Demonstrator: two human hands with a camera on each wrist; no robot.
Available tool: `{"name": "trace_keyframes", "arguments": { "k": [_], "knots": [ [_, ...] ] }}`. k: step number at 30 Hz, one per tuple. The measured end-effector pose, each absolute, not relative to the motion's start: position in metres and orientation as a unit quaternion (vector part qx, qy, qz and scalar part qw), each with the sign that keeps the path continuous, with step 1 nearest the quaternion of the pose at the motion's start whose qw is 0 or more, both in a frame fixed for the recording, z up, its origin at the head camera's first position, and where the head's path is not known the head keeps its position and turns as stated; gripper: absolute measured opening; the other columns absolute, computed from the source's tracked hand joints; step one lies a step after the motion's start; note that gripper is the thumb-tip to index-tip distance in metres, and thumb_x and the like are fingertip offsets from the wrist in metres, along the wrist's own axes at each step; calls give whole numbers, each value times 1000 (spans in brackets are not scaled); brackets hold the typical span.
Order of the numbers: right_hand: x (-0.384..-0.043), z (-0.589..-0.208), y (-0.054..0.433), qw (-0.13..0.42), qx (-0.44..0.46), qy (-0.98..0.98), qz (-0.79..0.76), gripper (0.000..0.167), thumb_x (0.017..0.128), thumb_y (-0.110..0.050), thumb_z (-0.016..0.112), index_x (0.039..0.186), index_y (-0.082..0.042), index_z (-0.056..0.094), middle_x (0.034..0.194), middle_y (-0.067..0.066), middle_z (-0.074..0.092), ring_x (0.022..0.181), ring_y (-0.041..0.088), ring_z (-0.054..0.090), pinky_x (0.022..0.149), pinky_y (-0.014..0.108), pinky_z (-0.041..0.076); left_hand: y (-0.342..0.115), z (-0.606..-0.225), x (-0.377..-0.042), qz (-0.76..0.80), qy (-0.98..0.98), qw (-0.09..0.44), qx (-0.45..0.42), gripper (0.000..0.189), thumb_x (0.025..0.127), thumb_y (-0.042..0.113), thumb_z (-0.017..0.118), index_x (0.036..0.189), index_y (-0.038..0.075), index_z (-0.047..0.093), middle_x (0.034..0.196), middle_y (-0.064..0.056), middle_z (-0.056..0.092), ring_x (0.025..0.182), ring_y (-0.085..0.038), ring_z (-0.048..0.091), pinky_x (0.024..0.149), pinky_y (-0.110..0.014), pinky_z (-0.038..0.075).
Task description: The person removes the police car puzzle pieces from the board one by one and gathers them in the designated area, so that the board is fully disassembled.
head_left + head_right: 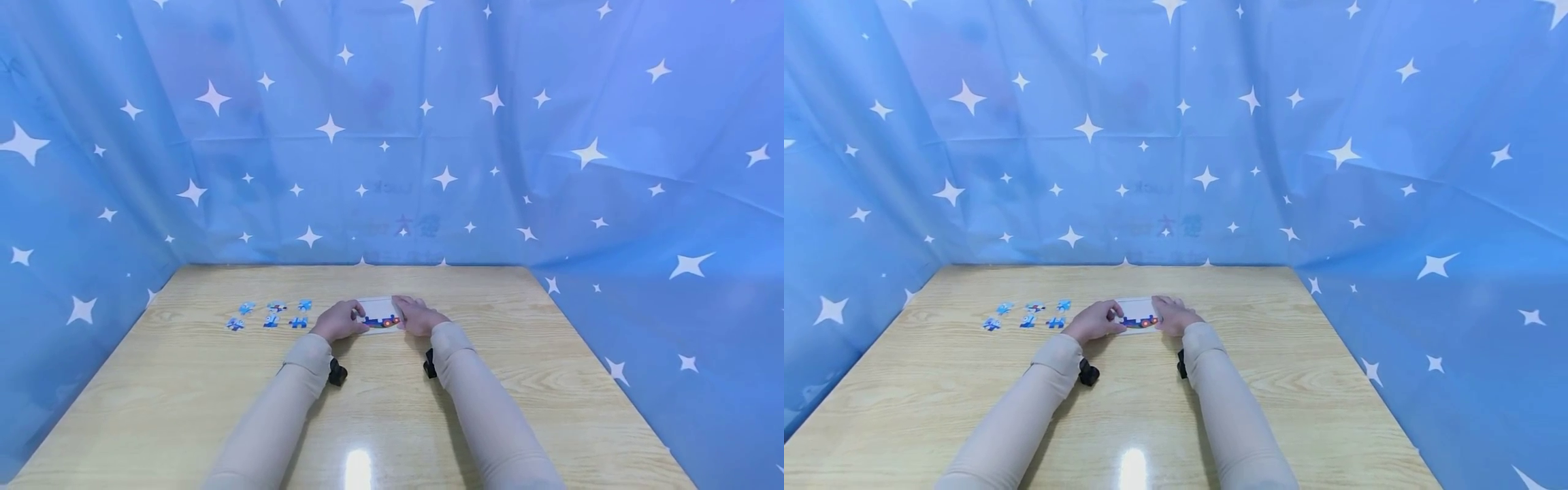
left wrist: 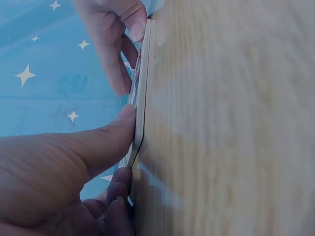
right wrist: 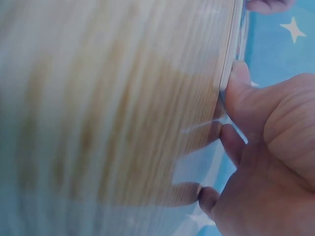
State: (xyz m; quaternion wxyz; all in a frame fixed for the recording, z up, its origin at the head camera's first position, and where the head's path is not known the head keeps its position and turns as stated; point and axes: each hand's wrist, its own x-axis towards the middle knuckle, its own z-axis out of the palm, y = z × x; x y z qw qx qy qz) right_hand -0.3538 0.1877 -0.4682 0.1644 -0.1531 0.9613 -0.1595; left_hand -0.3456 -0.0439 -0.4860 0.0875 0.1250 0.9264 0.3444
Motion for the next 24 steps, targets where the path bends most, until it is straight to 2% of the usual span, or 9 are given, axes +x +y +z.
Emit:
{"name": "trace_keyframes", "arguments": {
  "k": [6,11,16,17,18,20,24],
  "knots": [
    [-350,-468,189,173,-158,957,-170,69,107,-24,52,164,-16,14,169,7,13,154,36,7,119,62,15,-42,-488,-345,332,930,88,128,23,92,29,78,105,15,66,96,-3,61,82,-20,54,74,-36,44],
    [-353,-466,191,191,-165,952,-171,70,108,-25,50,164,-16,10,170,7,10,155,35,3,123,54,11,-40,-488,-344,314,938,84,118,21,91,29,79,101,14,67,96,-1,63,83,-20,55,76,-36,45],
    [-360,-464,192,194,-176,950,-173,67,109,-26,46,164,-12,12,170,10,11,155,38,3,123,53,8,-37,-485,-345,303,944,80,104,21,91,30,78,100,15,67,97,-1,63,82,-20,55,74,-35,44],
    [-360,-464,192,195,-175,948,-179,66,109,-27,45,164,-11,12,170,10,11,154,38,3,123,54,8,-36,-485,-346,302,945,80,100,20,91,30,78,100,15,67,96,-1,63,82,-20,55,74,-34,43],
    [-361,-463,191,192,-179,947,-184,61,109,-27,44,162,-9,19,168,11,16,154,38,7,122,54,11,-36,-484,-346,303,945,81,96,20,91,30,78,99,15,67,96,-1,63,82,-20,55,73,-34,42],
    [-360,-460,189,191,-176,948,-185,61,110,-30,42,162,-9,19,168,11,16,154,35,8,123,52,13,-36,-482,-346,303,945,80,91,20,91,29,79,99,15,67,96,-2,63,80,-20,54,71,-34,42],
    [-360,-461,185,177,-162,955,-174,63,108,-36,49,162,-13,24,168,10,18,153,34,11,120,59,16,-36,-479,-343,303,945,81,88,20,91,29,79,100,15,68,96,-2,63,80,-20,55,70,-34,41]
  ]
}}
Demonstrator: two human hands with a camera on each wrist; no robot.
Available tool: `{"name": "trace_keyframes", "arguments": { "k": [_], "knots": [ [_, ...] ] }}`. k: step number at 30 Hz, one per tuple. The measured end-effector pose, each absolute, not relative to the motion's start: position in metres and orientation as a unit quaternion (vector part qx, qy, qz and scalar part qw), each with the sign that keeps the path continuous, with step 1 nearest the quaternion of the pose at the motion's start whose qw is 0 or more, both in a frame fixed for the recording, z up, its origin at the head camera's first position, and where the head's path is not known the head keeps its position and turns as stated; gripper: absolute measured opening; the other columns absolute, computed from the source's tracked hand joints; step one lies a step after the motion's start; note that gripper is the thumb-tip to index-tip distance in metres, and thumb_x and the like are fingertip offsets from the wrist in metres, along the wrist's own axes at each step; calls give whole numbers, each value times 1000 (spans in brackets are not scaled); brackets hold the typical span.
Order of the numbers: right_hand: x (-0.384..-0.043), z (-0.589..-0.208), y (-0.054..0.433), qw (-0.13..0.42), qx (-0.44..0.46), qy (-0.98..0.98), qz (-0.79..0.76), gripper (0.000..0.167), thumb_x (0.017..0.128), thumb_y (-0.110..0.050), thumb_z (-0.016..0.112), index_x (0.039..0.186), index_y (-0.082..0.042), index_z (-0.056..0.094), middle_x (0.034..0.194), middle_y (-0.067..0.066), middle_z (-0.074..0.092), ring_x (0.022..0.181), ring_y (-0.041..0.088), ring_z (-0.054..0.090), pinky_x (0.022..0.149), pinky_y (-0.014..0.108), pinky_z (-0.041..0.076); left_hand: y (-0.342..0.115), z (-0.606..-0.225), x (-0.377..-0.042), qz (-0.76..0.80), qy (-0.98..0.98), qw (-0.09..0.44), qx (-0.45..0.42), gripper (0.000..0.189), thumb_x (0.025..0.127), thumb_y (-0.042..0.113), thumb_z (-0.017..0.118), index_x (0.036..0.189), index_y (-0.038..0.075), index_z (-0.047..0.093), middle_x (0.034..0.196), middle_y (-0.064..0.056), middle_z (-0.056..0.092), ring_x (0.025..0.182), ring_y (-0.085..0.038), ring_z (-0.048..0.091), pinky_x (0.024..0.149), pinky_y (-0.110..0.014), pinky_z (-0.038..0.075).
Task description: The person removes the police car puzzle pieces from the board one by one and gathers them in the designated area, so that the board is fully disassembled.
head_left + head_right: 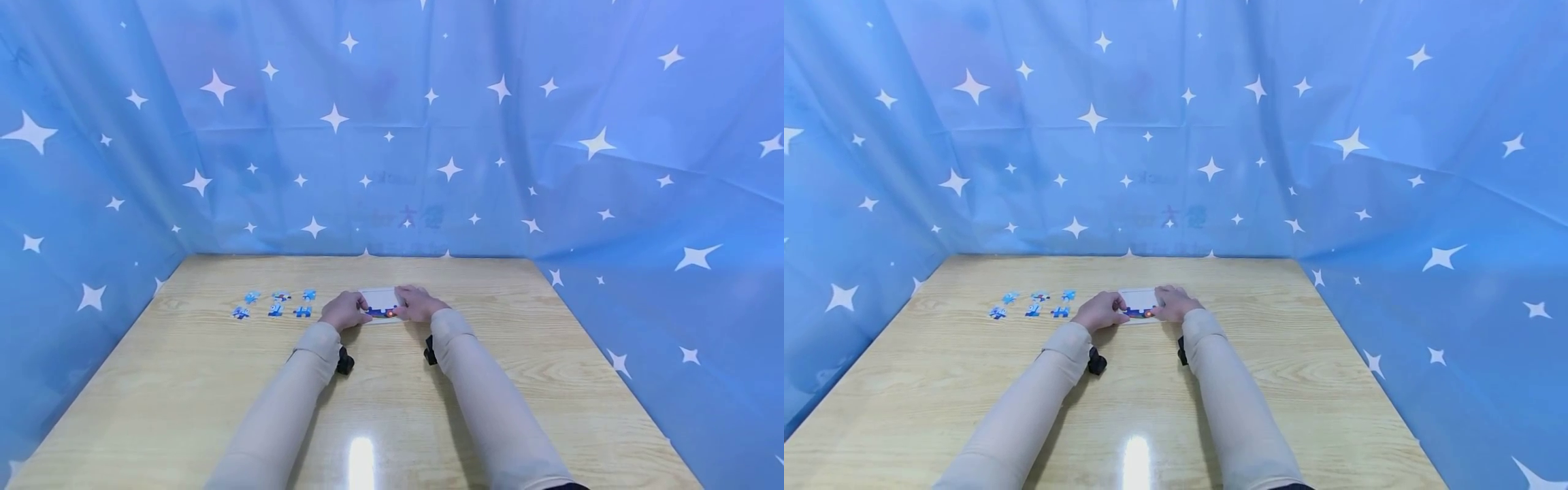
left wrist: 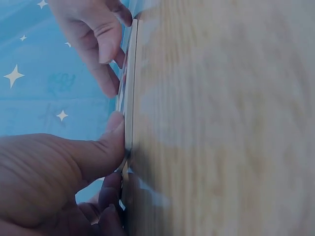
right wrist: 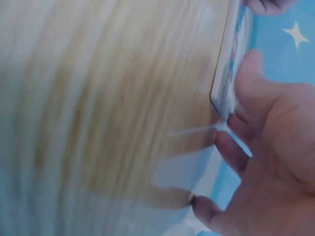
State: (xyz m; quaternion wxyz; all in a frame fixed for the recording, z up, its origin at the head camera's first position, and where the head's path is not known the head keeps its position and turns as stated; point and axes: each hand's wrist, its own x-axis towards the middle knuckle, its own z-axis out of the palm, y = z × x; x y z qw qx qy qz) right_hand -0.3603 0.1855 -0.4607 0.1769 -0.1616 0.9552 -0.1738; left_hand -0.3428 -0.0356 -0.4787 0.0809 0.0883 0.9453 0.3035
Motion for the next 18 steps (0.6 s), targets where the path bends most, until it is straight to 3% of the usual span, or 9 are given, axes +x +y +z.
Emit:
{"name": "trace_keyframes", "arguments": {
  "k": [1,6,18],
  "knots": [
    [-361,-460,185,172,-155,958,-166,68,107,-37,51,163,-15,19,169,10,14,154,34,8,120,61,14,-36,-478,-343,302,946,80,90,20,91,29,79,100,15,68,97,-2,63,80,-20,55,70,-34,41],
    [-363,-460,182,146,-146,967,-147,71,105,-37,57,163,-17,22,167,9,19,153,34,11,117,67,16,-33,-477,-347,302,946,72,92,20,91,30,79,101,15,68,99,-1,65,80,-20,55,70,-35,42],
    [-366,-472,174,156,-122,968,-152,73,105,-35,55,164,-18,15,169,6,14,153,33,9,117,64,18,-27,-483,-345,299,949,79,59,17,92,25,77,99,14,66,100,-3,60,84,-22,55,74,-36,44]
  ]
}}
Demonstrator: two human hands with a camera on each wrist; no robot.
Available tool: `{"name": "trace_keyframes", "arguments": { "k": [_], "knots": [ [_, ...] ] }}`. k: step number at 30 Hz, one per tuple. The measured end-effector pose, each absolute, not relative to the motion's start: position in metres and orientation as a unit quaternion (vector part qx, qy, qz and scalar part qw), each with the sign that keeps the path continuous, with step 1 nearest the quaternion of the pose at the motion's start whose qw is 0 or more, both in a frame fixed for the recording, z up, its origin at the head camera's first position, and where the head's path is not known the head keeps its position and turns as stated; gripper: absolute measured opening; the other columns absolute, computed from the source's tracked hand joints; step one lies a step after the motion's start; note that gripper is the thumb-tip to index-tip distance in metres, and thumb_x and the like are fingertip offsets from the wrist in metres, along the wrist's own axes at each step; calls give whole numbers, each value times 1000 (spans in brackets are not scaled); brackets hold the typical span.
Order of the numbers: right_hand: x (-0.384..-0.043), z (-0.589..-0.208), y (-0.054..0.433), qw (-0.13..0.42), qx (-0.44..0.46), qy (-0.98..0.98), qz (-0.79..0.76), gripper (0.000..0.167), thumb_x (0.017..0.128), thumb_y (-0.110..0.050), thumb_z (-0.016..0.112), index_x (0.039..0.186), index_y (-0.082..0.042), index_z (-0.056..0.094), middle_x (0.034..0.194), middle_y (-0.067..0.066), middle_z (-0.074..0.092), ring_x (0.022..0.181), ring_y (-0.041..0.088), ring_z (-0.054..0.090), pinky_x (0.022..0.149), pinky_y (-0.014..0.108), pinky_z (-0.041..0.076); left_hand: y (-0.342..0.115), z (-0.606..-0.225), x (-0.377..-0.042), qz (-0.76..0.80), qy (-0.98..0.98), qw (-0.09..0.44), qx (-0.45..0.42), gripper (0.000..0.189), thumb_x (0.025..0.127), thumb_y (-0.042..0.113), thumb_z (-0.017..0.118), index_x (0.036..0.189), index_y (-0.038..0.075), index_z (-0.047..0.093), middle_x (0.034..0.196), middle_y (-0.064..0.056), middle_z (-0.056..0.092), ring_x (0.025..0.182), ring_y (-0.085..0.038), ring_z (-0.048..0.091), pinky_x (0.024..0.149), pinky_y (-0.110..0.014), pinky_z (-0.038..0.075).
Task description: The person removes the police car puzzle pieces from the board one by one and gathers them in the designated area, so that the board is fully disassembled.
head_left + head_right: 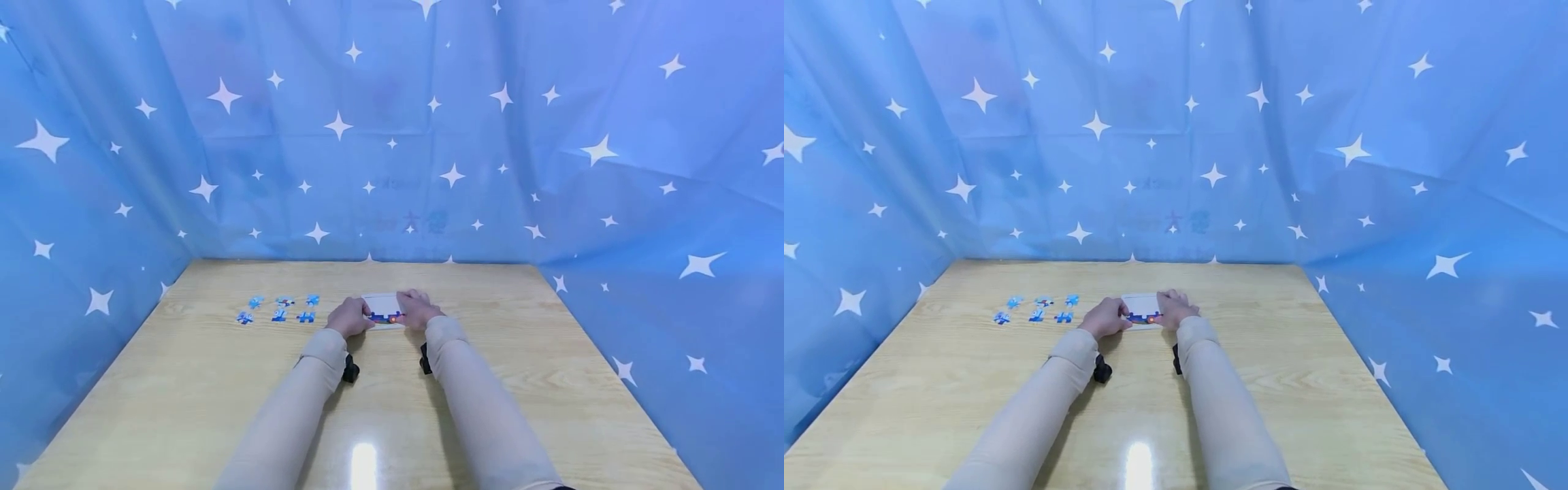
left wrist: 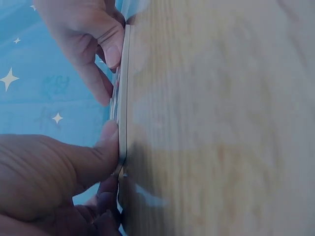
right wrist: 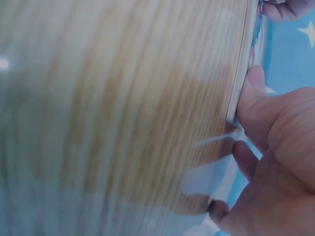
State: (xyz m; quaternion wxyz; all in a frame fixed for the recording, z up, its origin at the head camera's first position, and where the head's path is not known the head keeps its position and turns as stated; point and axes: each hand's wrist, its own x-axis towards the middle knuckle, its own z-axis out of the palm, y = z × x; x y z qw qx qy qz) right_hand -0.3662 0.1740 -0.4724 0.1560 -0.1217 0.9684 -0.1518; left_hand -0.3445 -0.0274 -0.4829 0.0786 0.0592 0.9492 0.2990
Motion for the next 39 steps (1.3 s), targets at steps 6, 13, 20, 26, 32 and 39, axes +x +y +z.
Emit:
{"name": "trace_keyframes", "arguments": {
  "k": [6,13,20,26,32,39],
  "knots": [
    [-364,-479,172,145,-122,973,-134,70,106,-35,54,164,-19,18,167,8,17,150,35,16,115,63,24,-31,-485,-338,342,934,74,72,19,91,20,78,101,10,66,100,-6,58,84,-23,54,74,-37,46],
    [-360,-476,170,146,-127,971,-143,70,106,-36,52,164,-18,16,168,7,16,152,35,14,116,63,22,-38,-483,-338,394,912,74,88,19,90,15,78,101,6,65,97,-7,61,84,-22,55,76,-36,48],
    [-365,-476,170,152,-120,970,-145,71,107,-37,51,165,-21,12,169,3,13,153,32,11,119,59,19,-43,-481,-345,456,881,93,84,12,94,11,74,98,7,63,88,-8,60,70,-19,53,60,-30,45],
    [-366,-475,171,154,-120,970,-148,71,106,-36,53,164,-20,15,168,3,15,152,32,14,118,59,21,-40,-483,-347,476,871,101,70,8,97,13,70,97,7,65,86,-7,63,65,-17,53,57,-29,46],
    [-366,-474,172,166,-113,968,-149,73,105,-34,56,164,-20,16,168,3,16,151,31,16,119,54,25,-35,-482,-347,467,876,107,48,11,96,12,70,87,7,68,82,-6,63,65,-18,53,56,-30,45],
    [-365,-469,169,164,-112,971,-131,72,105,-34,55,164,-19,17,167,5,17,148,31,20,117,53,28,-28,-475,-353,438,892,112,17,21,89,7,73,70,7,66,76,-6,63,61,-19,49,55,-32,42]
  ]
}}
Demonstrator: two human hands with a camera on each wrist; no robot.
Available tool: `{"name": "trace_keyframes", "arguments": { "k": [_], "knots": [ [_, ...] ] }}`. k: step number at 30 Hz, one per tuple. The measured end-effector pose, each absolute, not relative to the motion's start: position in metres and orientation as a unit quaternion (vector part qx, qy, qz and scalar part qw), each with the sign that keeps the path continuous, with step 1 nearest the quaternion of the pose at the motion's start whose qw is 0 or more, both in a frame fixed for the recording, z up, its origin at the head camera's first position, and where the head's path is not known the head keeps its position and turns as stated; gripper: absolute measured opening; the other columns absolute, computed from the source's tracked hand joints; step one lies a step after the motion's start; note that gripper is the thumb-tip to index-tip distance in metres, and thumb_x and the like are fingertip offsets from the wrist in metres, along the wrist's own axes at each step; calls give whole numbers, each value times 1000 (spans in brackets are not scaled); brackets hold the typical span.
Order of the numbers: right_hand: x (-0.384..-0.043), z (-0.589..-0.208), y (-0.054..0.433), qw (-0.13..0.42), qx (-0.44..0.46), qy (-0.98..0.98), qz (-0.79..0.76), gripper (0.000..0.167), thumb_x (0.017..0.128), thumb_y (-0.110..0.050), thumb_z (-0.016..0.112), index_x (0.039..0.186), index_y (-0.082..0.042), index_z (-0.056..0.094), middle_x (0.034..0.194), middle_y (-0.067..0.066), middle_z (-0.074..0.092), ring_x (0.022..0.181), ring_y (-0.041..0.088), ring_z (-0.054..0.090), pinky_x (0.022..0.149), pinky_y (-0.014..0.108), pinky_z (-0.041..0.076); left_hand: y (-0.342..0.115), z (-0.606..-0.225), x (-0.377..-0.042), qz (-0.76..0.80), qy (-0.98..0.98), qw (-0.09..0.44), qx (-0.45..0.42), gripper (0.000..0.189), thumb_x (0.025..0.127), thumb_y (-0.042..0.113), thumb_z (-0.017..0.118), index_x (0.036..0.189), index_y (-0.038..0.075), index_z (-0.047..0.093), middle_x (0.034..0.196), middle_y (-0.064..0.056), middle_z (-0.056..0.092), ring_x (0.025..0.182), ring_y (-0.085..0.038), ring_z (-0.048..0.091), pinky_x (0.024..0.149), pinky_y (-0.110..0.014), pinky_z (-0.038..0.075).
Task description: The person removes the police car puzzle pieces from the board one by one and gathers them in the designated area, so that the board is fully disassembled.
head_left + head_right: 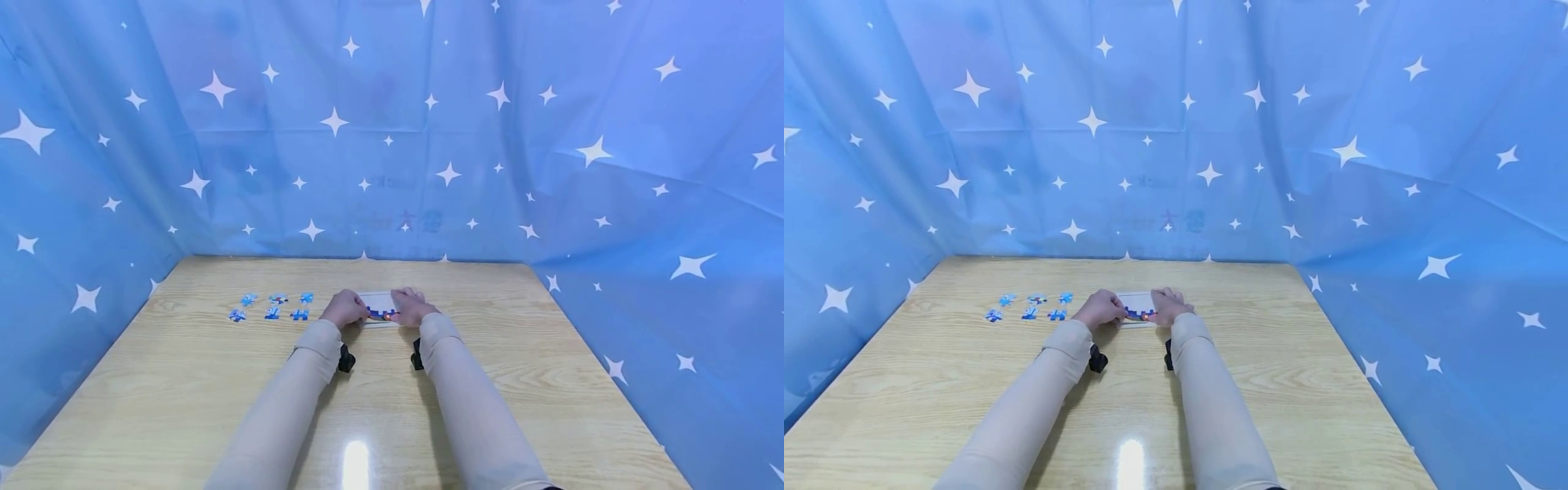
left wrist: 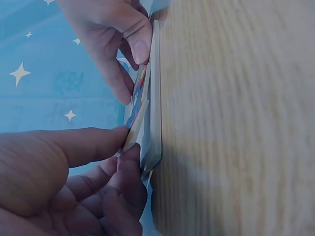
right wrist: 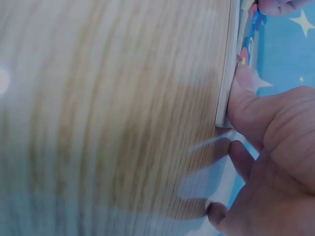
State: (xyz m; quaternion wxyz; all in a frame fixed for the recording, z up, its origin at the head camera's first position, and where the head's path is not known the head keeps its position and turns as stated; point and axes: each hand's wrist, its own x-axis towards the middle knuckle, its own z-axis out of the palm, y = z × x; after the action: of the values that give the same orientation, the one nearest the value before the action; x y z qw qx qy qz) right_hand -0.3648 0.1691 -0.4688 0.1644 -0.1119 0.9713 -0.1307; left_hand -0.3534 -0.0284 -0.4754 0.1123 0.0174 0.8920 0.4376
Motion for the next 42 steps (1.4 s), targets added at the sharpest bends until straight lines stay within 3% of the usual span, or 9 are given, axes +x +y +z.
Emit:
{"name": "trace_keyframes", "arguments": {
  "k": [6,13,18,22,31,36,42],
  "knots": [
    [-367,-469,170,165,-114,969,-142,72,104,-33,58,164,-18,20,167,6,19,148,31,22,118,51,28,-28,-471,-355,426,897,120,14,19,87,5,72,70,8,66,77,-7,63,61,-19,49,55,-32,42],
    [-371,-468,168,176,-110,968,-143,67,107,-36,51,163,-17,20,166,7,19,148,32,21,118,50,26,-26,-469,-353,412,903,123,10,26,89,8,71,64,7,64,60,-3,51,54,-18,46,52,-32,39],
    [-368,-466,164,172,-101,970,-140,68,107,-36,52,163,-16,21,166,9,19,146,35,22,115,53,30,-27,-469,-355,414,900,133,11,20,89,8,70,69,5,70,67,-5,61,57,-19,52,54,-32,43],
    [-368,-468,163,164,-88,973,-135,69,105,-38,54,163,-18,23,164,7,22,144,33,25,111,57,34,-30,-470,-355,425,895,136,18,16,92,9,71,77,4,73,73,-6,67,61,-17,56,58,-28,47],
    [-365,-468,163,160,-81,975,-131,68,106,-42,52,163,-21,23,164,5,21,147,32,22,111,61,31,-35,-470,-353,500,854,142,8,12,95,5,71,103,-4,73,76,-9,70,60,-14,62,59,-25,55],
    [-366,-468,165,152,-83,976,-133,67,105,-41,53,163,-23,24,165,3,21,147,32,22,111,62,30,-36,-464,-348,530,832,164,3,21,96,7,70,115,-2,69,84,-11,71,63,-14,62,58,-24,52],
    [-367,-471,166,157,-88,973,-142,69,105,-42,53,163,-22,21,167,3,17,149,33,18,113,63,26,-37,-464,-347,543,822,172,3,20,96,5,68,114,-2,71,88,-13,72,63,-13,58,57,-24,47]
  ]
}}
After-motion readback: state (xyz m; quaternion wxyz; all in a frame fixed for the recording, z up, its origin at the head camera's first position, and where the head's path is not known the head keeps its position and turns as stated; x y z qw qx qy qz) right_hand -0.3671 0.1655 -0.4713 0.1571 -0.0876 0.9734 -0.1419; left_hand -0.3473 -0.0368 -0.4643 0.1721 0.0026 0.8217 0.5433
